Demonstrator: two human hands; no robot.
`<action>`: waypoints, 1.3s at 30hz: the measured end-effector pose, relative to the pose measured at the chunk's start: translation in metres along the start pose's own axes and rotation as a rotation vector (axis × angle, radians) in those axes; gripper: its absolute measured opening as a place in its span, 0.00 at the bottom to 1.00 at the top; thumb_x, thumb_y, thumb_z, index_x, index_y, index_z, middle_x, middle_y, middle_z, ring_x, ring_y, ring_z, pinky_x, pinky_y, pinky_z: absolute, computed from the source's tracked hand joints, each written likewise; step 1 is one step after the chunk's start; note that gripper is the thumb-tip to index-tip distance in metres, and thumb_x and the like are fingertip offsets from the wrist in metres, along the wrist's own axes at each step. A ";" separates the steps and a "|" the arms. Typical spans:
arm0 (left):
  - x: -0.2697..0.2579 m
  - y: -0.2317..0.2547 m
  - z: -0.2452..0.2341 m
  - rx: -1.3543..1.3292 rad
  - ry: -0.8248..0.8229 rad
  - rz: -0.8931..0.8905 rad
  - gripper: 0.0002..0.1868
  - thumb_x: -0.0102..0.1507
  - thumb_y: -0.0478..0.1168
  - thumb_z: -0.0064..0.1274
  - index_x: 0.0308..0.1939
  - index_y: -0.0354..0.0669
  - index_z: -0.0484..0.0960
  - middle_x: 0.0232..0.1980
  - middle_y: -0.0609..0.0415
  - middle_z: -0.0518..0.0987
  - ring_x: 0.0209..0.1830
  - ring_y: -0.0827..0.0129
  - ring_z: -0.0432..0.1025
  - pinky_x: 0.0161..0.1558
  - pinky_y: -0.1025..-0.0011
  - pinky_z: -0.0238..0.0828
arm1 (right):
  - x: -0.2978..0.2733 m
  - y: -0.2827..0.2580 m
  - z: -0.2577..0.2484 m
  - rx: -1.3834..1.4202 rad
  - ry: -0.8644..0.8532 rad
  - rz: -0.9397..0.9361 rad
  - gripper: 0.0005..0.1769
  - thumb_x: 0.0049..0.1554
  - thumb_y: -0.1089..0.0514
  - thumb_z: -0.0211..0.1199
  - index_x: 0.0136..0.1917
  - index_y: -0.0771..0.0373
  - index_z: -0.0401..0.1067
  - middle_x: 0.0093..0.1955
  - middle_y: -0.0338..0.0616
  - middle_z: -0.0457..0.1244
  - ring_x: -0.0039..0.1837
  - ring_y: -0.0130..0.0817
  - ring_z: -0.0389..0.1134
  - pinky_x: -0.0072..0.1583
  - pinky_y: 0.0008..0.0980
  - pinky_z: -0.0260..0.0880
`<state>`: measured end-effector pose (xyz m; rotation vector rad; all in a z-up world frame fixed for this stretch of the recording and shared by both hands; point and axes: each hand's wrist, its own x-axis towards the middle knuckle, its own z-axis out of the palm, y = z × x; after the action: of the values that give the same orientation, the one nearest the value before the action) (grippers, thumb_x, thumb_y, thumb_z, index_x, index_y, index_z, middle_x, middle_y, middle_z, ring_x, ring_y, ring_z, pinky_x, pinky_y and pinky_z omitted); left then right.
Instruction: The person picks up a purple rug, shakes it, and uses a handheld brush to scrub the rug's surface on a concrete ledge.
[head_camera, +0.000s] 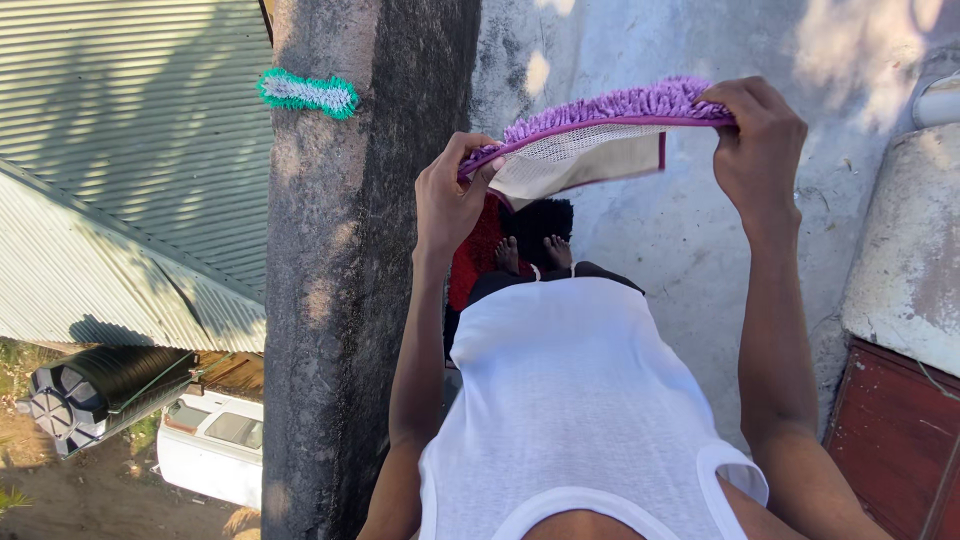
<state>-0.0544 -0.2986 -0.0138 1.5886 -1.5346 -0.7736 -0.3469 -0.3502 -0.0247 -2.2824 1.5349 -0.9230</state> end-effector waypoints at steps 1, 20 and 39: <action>-0.002 0.006 -0.001 -0.002 0.007 0.001 0.11 0.56 0.42 0.52 0.38 0.42 0.73 0.31 0.57 0.76 0.28 0.75 0.72 0.28 0.77 0.66 | 0.004 -0.005 -0.005 -0.001 0.000 -0.008 0.16 0.48 0.77 0.53 0.46 0.63 0.69 0.46 0.44 0.62 0.50 0.38 0.64 0.48 0.32 0.64; -0.047 0.026 0.055 -0.556 -0.095 0.004 0.16 0.59 0.29 0.45 0.50 0.38 0.62 0.38 0.53 0.68 0.39 0.75 0.64 0.43 0.78 0.64 | -0.003 -0.057 0.040 1.112 -0.054 0.501 0.08 0.56 0.73 0.47 0.48 0.64 0.59 0.37 0.34 0.56 0.34 0.16 0.53 0.33 0.14 0.51; -0.103 0.028 0.030 -0.237 0.420 -0.253 0.22 0.53 0.39 0.56 0.46 0.38 0.65 0.35 0.50 0.74 0.35 0.72 0.71 0.39 0.74 0.68 | 0.009 -0.115 0.063 1.085 -0.789 0.130 0.13 0.54 0.65 0.52 0.53 0.70 0.60 0.46 0.40 0.60 0.48 0.20 0.59 0.51 0.18 0.61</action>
<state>-0.1030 -0.1986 -0.0140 1.6544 -0.9211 -0.6740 -0.2200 -0.3186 -0.0099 -1.4134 0.5688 -0.4865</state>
